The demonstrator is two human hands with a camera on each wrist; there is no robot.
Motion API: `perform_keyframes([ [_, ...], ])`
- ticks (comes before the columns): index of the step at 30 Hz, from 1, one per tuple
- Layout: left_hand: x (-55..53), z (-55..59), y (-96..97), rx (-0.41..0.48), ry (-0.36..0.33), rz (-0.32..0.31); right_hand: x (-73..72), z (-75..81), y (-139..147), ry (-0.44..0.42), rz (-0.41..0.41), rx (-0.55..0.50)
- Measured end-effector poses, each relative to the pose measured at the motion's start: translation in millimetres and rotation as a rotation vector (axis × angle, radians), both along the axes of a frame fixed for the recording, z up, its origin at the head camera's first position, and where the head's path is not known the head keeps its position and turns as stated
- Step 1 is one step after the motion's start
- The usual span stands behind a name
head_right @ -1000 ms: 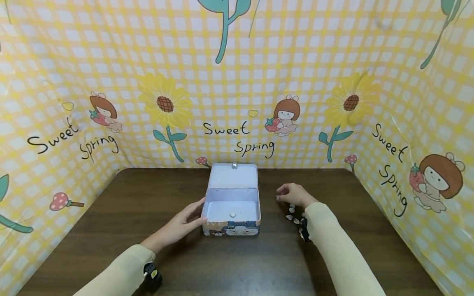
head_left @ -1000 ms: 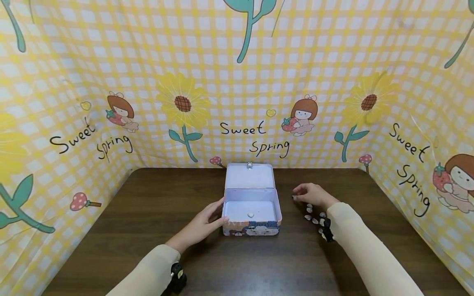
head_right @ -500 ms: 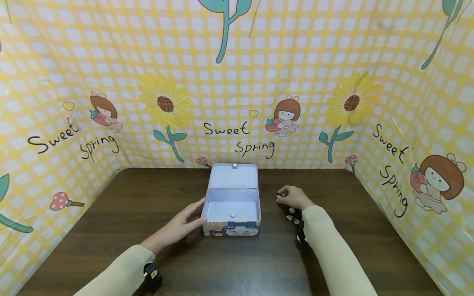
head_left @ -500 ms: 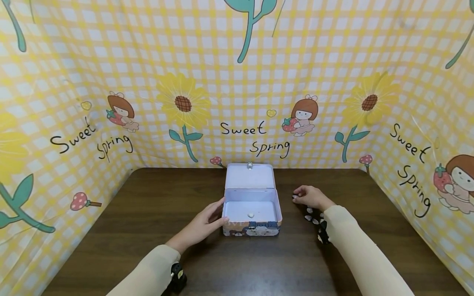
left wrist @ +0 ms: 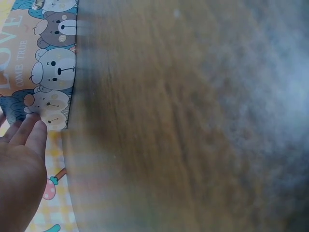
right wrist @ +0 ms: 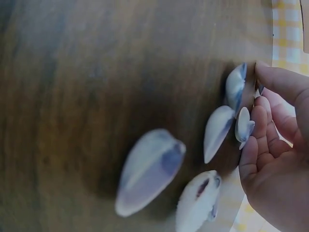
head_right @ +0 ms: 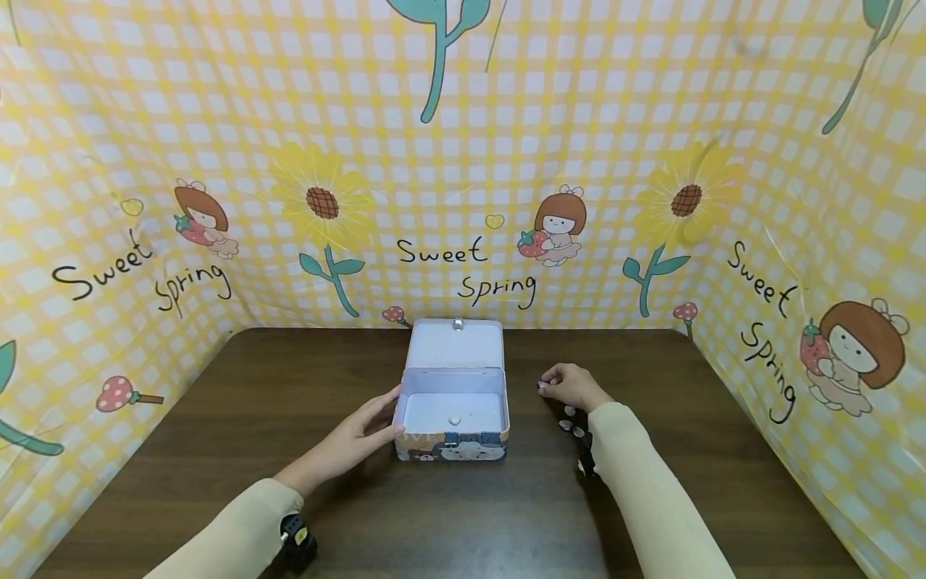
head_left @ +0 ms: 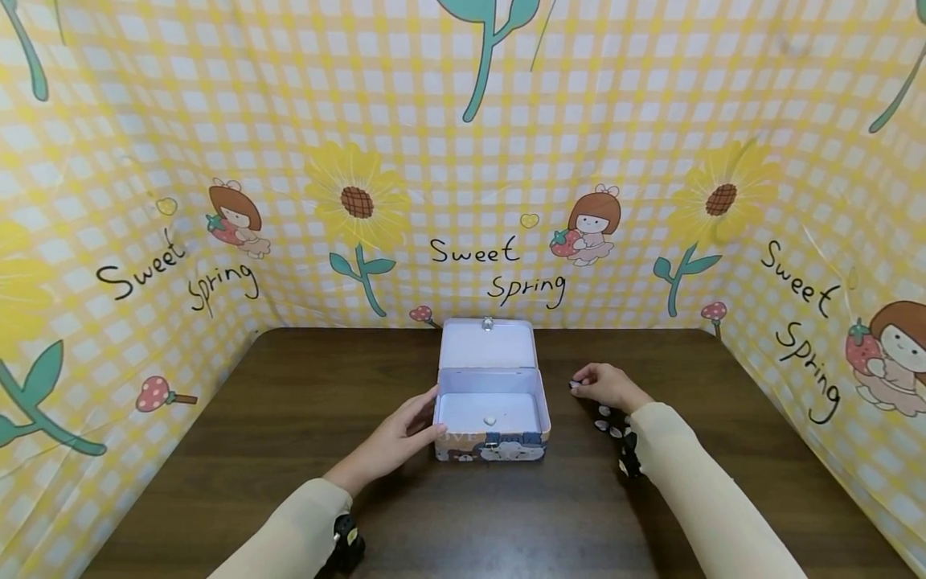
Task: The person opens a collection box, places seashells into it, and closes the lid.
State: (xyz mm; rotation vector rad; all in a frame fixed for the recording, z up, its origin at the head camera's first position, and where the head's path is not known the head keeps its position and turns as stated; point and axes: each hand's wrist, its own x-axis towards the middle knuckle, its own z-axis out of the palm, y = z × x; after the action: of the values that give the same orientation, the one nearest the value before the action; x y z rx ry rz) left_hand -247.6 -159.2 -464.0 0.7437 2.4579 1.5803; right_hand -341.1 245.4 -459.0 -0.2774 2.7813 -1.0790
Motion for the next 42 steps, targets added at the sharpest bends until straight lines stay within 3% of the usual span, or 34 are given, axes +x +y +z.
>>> perform_keyframes([
  [23,0.1,0.7,-0.5,-0.005,0.003,0.005,-3.2,-0.5,-0.8,0.002,0.004,-0.015],
  [34,0.6,2.2,-0.3,-0.011,0.004,-0.004,3.7,18.2,2.3,-0.011,0.070,-0.041],
  [42,1.5,2.5,-0.7,-0.014,0.004,-0.003,6.7,36.9,2.5,0.045,0.120,-0.009],
])
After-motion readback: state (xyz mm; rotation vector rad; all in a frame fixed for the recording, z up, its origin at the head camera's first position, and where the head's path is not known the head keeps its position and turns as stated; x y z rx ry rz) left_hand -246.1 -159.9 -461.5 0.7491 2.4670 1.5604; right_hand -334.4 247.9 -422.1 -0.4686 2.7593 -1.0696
